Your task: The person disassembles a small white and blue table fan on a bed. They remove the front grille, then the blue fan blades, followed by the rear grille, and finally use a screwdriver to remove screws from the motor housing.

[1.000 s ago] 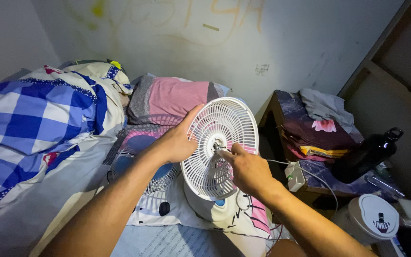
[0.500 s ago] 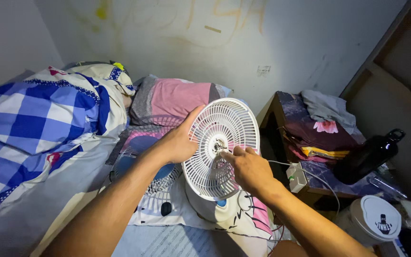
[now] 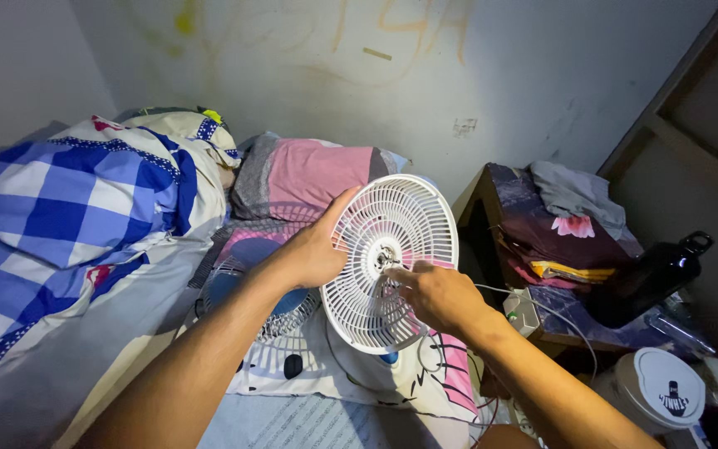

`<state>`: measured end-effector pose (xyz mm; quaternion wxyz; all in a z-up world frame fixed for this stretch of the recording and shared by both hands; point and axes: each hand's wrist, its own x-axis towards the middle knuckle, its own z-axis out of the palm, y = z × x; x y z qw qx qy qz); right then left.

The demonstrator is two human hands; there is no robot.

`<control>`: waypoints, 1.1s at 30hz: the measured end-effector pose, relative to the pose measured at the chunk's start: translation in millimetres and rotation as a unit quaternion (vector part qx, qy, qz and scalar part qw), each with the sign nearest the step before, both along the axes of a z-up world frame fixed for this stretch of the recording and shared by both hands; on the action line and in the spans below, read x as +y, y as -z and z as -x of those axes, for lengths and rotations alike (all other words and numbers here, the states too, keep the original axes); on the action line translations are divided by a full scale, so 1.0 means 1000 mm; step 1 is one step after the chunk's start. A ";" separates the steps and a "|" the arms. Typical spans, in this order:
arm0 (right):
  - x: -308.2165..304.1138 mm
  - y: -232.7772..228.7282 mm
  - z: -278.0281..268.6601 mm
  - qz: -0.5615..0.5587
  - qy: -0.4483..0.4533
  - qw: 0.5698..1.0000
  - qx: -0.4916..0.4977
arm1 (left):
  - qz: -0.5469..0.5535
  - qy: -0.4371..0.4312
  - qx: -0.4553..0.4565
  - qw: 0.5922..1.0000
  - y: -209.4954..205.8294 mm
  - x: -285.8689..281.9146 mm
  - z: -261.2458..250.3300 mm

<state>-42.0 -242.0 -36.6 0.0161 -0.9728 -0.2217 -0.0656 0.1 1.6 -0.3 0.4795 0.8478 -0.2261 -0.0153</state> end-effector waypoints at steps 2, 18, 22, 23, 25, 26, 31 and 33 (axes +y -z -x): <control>0.000 0.003 0.000 -0.016 0.002 1.000 0.000 | -0.007 -0.006 -0.001 1.000 -0.001 0.000 0.001; -0.001 -0.030 0.011 -0.256 -0.071 0.962 0.064 | 0.164 0.035 -0.136 0.976 0.027 0.013 -0.014; 0.013 -0.048 0.009 -0.470 -0.102 0.867 0.134 | 0.145 -0.043 -0.352 0.924 0.020 0.015 -0.009; 0.017 -0.053 0.007 -0.514 -0.089 0.839 0.156 | 0.140 -0.046 -0.389 0.910 0.016 0.015 -0.006; 0.025 -0.064 0.004 -0.595 -0.064 0.776 0.202 | 0.194 0.012 -0.273 0.942 0.005 0.015 -0.003; 0.030 -0.069 0.002 -0.608 -0.073 0.761 0.213 | 0.219 0.038 -0.213 0.951 0.000 0.016 -0.002; 0.052 -0.082 -0.003 -0.649 -0.108 0.711 0.249 | 0.334 0.080 -0.077 0.936 -0.022 0.023 -0.002; 0.058 -0.082 -0.005 -0.652 -0.106 0.705 0.258 | 0.342 0.083 -0.071 0.933 -0.025 0.029 -0.002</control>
